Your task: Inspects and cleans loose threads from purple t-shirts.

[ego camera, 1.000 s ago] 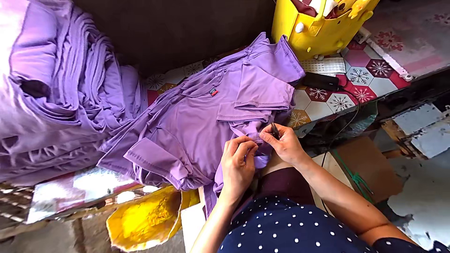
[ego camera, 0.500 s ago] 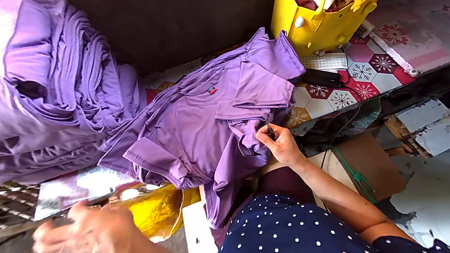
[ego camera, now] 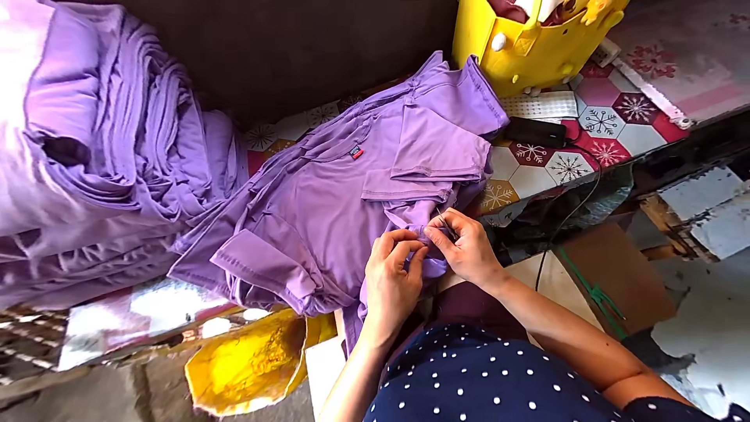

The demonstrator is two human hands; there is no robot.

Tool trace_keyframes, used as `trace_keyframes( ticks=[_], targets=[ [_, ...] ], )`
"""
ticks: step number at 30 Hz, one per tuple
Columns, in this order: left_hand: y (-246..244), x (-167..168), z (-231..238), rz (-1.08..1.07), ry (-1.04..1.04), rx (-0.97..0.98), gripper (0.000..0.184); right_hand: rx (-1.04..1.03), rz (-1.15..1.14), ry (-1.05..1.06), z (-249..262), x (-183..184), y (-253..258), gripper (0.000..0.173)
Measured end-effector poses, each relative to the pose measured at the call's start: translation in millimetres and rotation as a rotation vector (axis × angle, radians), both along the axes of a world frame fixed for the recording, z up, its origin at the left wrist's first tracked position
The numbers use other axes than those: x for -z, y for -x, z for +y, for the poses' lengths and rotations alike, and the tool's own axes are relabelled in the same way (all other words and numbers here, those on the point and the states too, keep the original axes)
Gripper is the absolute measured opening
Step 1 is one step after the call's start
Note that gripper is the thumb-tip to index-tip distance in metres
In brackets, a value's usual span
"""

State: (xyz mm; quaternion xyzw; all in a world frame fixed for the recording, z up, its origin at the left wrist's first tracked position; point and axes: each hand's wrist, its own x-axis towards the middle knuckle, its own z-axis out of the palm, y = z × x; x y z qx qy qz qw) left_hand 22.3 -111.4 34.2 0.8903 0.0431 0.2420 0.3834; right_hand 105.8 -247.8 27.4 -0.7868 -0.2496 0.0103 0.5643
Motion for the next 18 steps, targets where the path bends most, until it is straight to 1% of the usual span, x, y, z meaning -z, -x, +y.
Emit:
trace_keyframes(
  ticks=[2, 4, 5, 7, 8, 9, 11, 12, 13, 14, 15, 17, 18],
  targets=[
    [0, 2, 6, -0.016, 0.048, 0.064, 0.011, -0.003, 0.035, -0.028, 0, 1, -1, 0.013],
    [0, 3, 13, -0.01, 0.178, 0.138, 0.01, 0.002, 0.076, -0.092, -1, 1, 0, 0.015],
    [0, 3, 17, 0.011, 0.271, 0.173, 0.008, 0.001, 0.102, -0.131, -4, -1, 2, 0.02],
    [-1, 1, 22, 0.073, 0.481, 0.211, 0.009, -0.031, 0.215, -0.206, -12, -9, 9, 0.038],
    [0, -2, 22, 0.106, 0.57, 0.206, 0.011, -0.079, 0.323, -0.256, -17, -15, 14, 0.042],
    [1, -5, 22, 0.129, 0.642, 0.196, 0.012, -0.153, 0.49, -0.309, -21, -22, 20, 0.045],
    [1, -5, 20, 0.13, 0.726, 0.178, 0.016, -0.313, 0.888, -0.352, -26, -30, 31, 0.052],
    [2, -3, 18, 0.118, 0.743, 0.164, 0.016, -0.345, 1.021, -0.353, -26, -28, 35, 0.053],
    [3, -2, 18, 0.099, 0.741, 0.143, 0.016, -0.346, 1.072, -0.345, -27, -23, 39, 0.053],
    [5, -1, 22, 0.071, 0.714, 0.114, 0.015, -0.32, 1.043, -0.329, -28, -17, 42, 0.052],
    [11, -3, 30, 0.046, 0.668, 0.08, 0.013, -0.266, 0.933, -0.309, -30, -10, 44, 0.048],
    [37, -11, 62, 0.019, 0.529, -0.011, 0.01, -0.122, 0.586, -0.246, -37, 9, 41, 0.035],
    [58, -15, 86, 0.028, 0.434, -0.091, 0.007, -0.069, 0.461, -0.213, -41, 17, 36, 0.028]
  ],
)
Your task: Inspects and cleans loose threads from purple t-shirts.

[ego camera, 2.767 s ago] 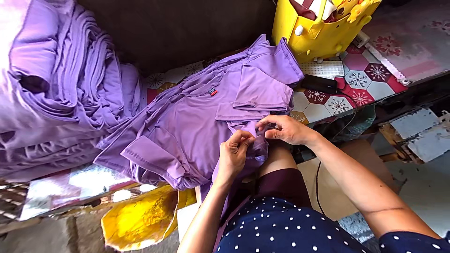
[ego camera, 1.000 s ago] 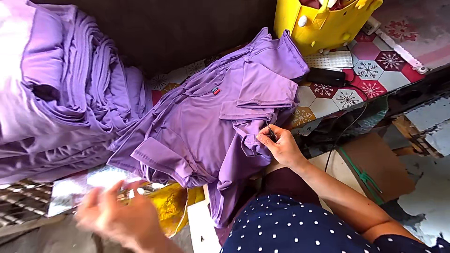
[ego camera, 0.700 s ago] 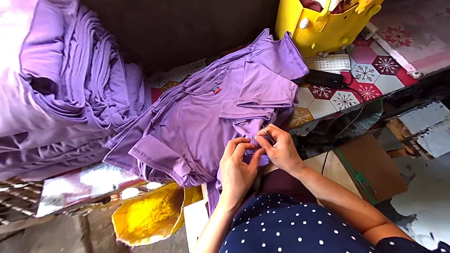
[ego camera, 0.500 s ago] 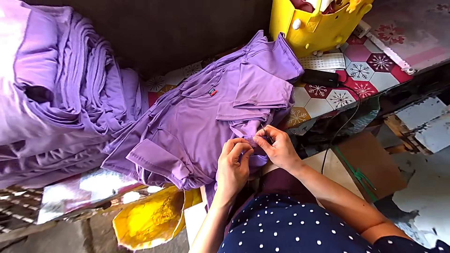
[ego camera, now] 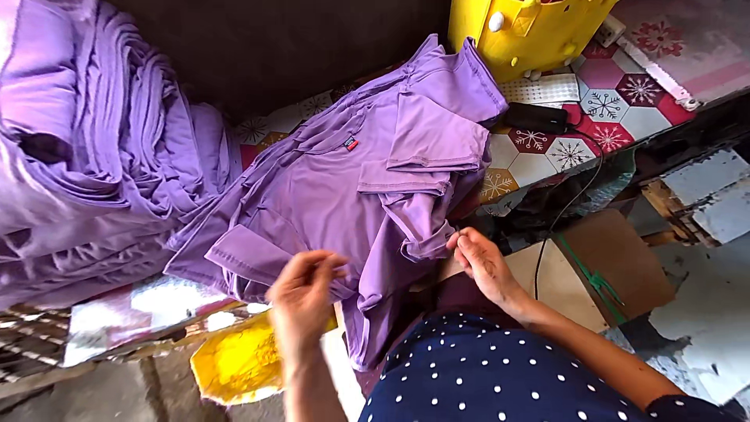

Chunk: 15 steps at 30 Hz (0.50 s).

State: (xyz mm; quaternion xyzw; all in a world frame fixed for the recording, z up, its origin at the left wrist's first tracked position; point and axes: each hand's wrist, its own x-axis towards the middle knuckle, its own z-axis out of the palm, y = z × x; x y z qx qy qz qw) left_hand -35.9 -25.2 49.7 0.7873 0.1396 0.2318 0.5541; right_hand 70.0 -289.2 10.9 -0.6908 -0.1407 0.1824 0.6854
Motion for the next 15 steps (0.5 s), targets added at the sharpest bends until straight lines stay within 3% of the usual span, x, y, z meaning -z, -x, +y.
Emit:
trace_keyframes(
  ticks=[1, 3, 5, 6, 7, 8, 10, 12, 15],
  targets=[
    [25, -5, 26, 0.078, -0.123, -0.108, 0.007, 0.028, -0.067, 0.034, -4, 6, -7, 0.028],
    [81, -8, 79, 0.454, -0.499, -0.432, 0.019, -0.005, -0.115, 0.104, -7, 13, -21, 0.048],
    [121, 5, 111, 0.852, -0.611, -0.714, 0.051, -0.126, -0.095, 0.188, -6, 16, -35, 0.064],
    [127, 6, 113, 0.928, -0.613, -0.77, 0.068, -0.185, -0.076, 0.227, -4, 14, -40, 0.06],
    [125, 5, 104, 0.839, -0.659, -0.746, 0.07, -0.237, -0.067, 0.26, -1, 11, -44, 0.044],
    [112, 0, 83, 0.658, -0.718, -0.659, 0.06, -0.285, -0.08, 0.292, 1, 9, -46, 0.027],
    [67, -3, 29, 0.313, -0.682, -0.373, 0.039, -0.348, -0.119, 0.302, 2, 6, -48, 0.015],
    [15, 15, -14, 0.102, -0.512, -0.065, 0.042, -0.375, -0.152, 0.25, 2, 0, -49, 0.014],
    [-48, 38, -48, 0.002, -0.251, 0.403, 0.053, -0.401, -0.232, 0.17, -1, -10, -52, 0.011]
  ],
)
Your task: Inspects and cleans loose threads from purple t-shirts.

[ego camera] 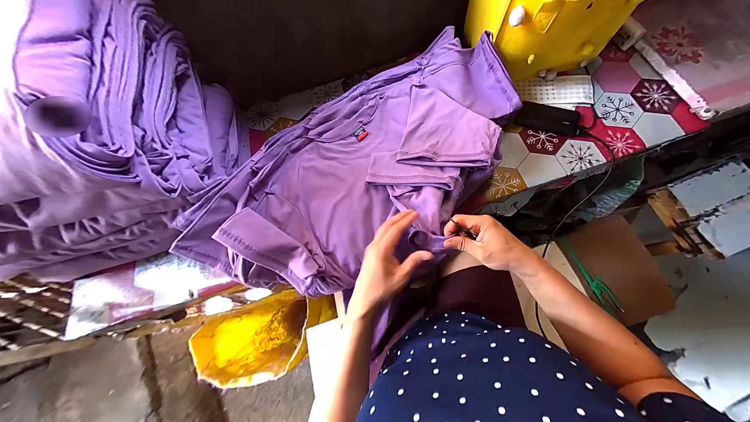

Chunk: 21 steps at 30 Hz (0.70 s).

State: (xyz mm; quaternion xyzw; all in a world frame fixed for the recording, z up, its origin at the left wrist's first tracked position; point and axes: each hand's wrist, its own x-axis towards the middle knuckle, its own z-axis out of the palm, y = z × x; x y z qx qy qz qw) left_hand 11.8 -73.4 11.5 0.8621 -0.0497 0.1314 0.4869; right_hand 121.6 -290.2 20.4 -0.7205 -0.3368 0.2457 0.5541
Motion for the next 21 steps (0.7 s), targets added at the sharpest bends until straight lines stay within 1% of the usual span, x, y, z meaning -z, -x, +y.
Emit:
trace_keyframes(
  ticks=[1, 2, 3, 4, 6, 7, 9, 12, 14, 18, 21],
  targets=[
    [-14, 3, -6, 0.036, 0.057, 0.082, 0.043, 0.011, -0.034, -0.003, -2, -3, -1, 0.01],
    [-23, 3, -10, 0.084, 0.111, 0.11, 0.026, 0.056, -0.084, 0.006, -4, -4, -2, 0.01],
    [-28, 0, -14, 0.159, 0.161, 0.093, 0.015, 0.139, -0.144, 0.032, -6, -5, -1, 0.01],
    [-30, -5, -18, 0.237, 0.212, 0.049, 0.01, 0.249, -0.201, 0.056, -7, -5, 1, 0.009],
    [-32, -13, -24, 0.341, 0.271, -0.061, 0.009, 0.435, -0.307, 0.028, -6, -4, 12, 0.014],
    [-31, -15, -26, 0.367, 0.298, -0.106, 0.009, 0.475, -0.34, -0.027, -4, -3, 19, 0.015],
    [-30, -18, -31, 0.383, 0.384, -0.162, 0.009, 0.498, -0.337, -0.121, 2, 2, 33, 0.014],
    [-28, -20, -38, 0.376, 0.467, -0.195, 0.014, 0.526, -0.293, -0.195, 11, 11, 43, 0.011],
    [-25, -19, -41, 0.349, 0.474, -0.224, 0.014, 0.555, -0.311, -0.194, 13, 11, 44, 0.011],
    [-23, -18, -46, 0.321, 0.472, -0.254, 0.015, 0.601, -0.378, -0.107, 14, 6, 45, 0.012],
    [-23, -14, -51, 0.229, 0.421, -0.237, 0.013, 0.649, -0.404, -0.046, 17, 8, 44, 0.012]
  ],
)
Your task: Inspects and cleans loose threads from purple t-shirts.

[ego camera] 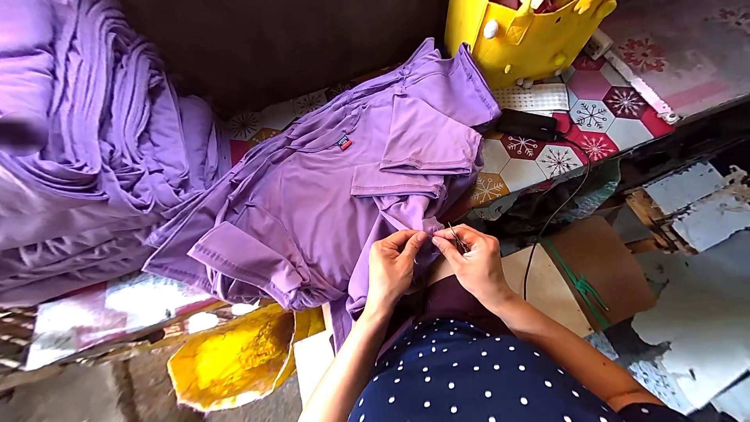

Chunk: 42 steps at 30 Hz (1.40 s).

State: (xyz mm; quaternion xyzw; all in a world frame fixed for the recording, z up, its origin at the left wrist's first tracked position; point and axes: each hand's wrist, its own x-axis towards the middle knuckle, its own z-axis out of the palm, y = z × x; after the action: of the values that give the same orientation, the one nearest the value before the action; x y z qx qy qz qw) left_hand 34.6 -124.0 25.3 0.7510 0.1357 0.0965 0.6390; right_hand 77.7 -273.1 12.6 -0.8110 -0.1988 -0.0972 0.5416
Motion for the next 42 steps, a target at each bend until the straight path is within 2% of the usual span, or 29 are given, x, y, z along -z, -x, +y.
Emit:
trace_keyframes(
  ticks=[5, 8, 11, 13, 15, 18, 19, 23, 27, 39, 42],
  targets=[
    [0, 4, -6, -0.105, -0.077, -0.015, 0.011, -0.024, 0.036, 0.043, 6, 8, -3, 0.013],
    [-3, 5, -3, -0.083, -0.136, -0.008, 0.013, -0.104, 0.042, -0.088, 5, 15, -6, 0.012],
    [-5, 2, -2, -0.025, -0.095, -0.004, 0.015, -0.192, 0.007, -0.233, 1, 11, -8, 0.011],
    [-7, 0, 0, 0.005, -0.073, -0.011, 0.016, -0.212, 0.031, -0.251, -4, 8, -8, 0.011],
    [-9, 0, 3, 0.03, -0.065, -0.017, 0.018, -0.181, 0.05, -0.146, -12, 7, -10, 0.015],
    [-10, -5, 7, 0.051, -0.053, -0.021, 0.021, -0.157, -0.028, 0.152, -26, 10, -14, 0.049],
    [-11, -6, 8, 0.055, -0.049, -0.021, 0.021, -0.154, -0.086, 0.225, -27, 12, -14, 0.055],
    [-12, -7, 8, 0.053, -0.047, -0.006, 0.019, -0.113, -0.291, 0.357, -22, 17, -11, 0.046],
    [-12, -9, 6, 0.06, -0.074, 0.009, 0.017, -0.047, -0.355, 0.4, -18, 14, -10, 0.043],
    [-14, -10, 4, 0.096, -0.151, 0.022, 0.018, -0.034, -0.399, 0.434, -22, 10, -13, 0.038],
    [-14, -10, 4, 0.097, -0.143, 0.023, 0.017, -0.035, -0.358, 0.378, -22, 7, -14, 0.033]
  ],
)
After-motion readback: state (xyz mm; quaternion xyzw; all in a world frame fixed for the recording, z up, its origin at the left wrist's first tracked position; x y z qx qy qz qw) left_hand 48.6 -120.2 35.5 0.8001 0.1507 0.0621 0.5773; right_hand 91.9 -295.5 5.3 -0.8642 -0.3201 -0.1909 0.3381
